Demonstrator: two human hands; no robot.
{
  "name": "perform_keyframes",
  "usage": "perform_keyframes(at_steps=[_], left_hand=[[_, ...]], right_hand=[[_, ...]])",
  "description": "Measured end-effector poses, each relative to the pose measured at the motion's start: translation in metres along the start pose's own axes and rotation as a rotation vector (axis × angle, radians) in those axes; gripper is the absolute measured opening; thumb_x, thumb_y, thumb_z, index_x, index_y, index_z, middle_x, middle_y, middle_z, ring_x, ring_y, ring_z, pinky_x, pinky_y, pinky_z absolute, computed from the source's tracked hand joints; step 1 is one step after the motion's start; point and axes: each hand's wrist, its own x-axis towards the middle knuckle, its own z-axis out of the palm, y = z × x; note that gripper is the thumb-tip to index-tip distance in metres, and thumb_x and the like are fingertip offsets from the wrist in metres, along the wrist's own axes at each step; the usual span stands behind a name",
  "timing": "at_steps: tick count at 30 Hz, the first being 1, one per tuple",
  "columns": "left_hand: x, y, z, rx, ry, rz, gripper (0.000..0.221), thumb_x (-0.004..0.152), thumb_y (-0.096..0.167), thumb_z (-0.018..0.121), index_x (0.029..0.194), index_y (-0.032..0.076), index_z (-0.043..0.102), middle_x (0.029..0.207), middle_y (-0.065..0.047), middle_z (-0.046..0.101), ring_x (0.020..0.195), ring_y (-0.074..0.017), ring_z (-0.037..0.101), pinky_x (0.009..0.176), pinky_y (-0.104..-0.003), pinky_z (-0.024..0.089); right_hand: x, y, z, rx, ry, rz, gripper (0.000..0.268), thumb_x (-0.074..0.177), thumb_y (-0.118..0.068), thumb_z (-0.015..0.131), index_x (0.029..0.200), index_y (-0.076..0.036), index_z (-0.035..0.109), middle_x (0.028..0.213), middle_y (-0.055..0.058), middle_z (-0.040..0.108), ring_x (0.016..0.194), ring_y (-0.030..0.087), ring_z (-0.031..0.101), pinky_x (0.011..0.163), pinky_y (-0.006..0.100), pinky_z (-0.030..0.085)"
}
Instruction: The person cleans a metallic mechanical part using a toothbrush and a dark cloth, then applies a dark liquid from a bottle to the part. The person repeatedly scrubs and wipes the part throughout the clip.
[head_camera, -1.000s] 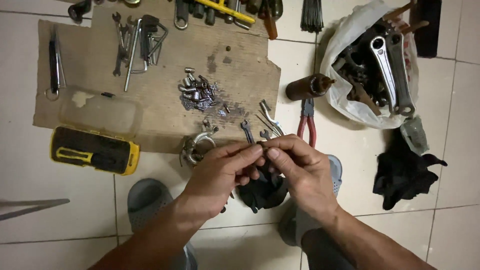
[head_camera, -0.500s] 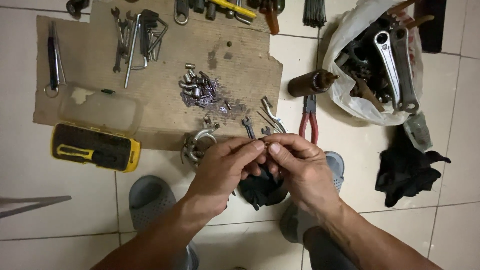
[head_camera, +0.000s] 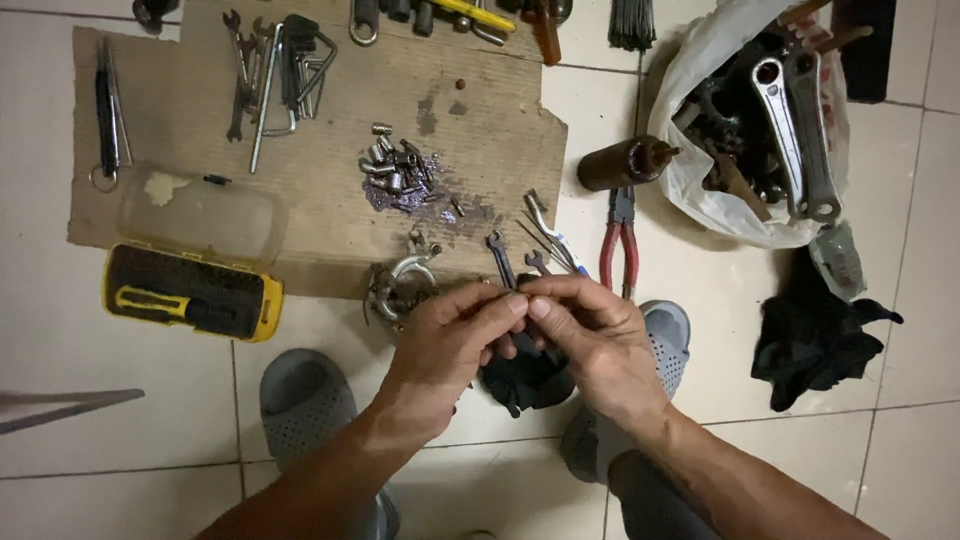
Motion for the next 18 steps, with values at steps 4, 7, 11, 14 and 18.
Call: perform_keyframes(at_steps=[4, 7, 11, 14, 18], left_hand=[[-0.004, -0.005, -0.002, 0.006, 0.022, -0.016, 0.031, 0.093, 0.022, 0.072, 0.107, -0.006, 0.075, 0.088, -0.022, 0.074, 0.070, -0.0246, 0.070, 0.059, -0.030, 0.042], [-0.002, -0.008, -0.008, 0.051, 0.059, -0.040, 0.033, 0.090, 0.024, 0.074, 0.105, -0.005, 0.075, 0.087, -0.020, 0.073, 0.070, -0.0232, 0.069, 0.058, -0.028, 0.040], [0.004, -0.006, -0.016, 0.148, 0.099, 0.039, 0.031, 0.092, 0.021, 0.071, 0.105, -0.006, 0.076, 0.086, -0.022, 0.074, 0.072, -0.0234, 0.069, 0.060, -0.031, 0.045], [0.006, 0.007, -0.018, 0.217, 0.122, 0.084, 0.030, 0.093, 0.021, 0.070, 0.105, -0.005, 0.077, 0.086, -0.022, 0.073, 0.073, -0.0235, 0.069, 0.062, -0.033, 0.047], [0.017, 0.007, -0.024, 0.220, 0.143, 0.149, 0.027, 0.092, 0.021, 0.071, 0.103, -0.003, 0.078, 0.082, -0.021, 0.074, 0.071, -0.0247, 0.073, 0.058, -0.033, 0.048]], right_hand=[[-0.002, 0.002, 0.000, -0.029, -0.018, 0.041, 0.016, 0.089, -0.005, 0.074, 0.103, 0.003, 0.078, 0.074, 0.014, 0.069, 0.060, 0.017, 0.063, 0.053, 0.029, 0.053], [0.011, 0.005, -0.005, -0.163, -0.061, 0.056, 0.015, 0.089, -0.009, 0.077, 0.100, -0.001, 0.081, 0.072, 0.012, 0.070, 0.061, 0.015, 0.062, 0.055, 0.029, 0.054], [0.056, 0.053, -0.048, -0.702, 0.065, -0.210, 0.016, 0.088, -0.013, 0.080, 0.101, -0.004, 0.079, 0.078, 0.017, 0.070, 0.068, 0.028, 0.067, 0.064, 0.039, 0.054], [0.086, 0.095, -0.075, -1.047, 0.062, -0.357, 0.020, 0.088, -0.014, 0.078, 0.105, -0.004, 0.076, 0.088, 0.016, 0.069, 0.081, 0.033, 0.070, 0.074, 0.044, 0.057], [0.112, 0.123, -0.091, -1.243, -0.020, -0.252, 0.019, 0.091, -0.020, 0.074, 0.108, -0.011, 0.075, 0.093, 0.009, 0.068, 0.092, 0.029, 0.070, 0.084, 0.042, 0.057]])
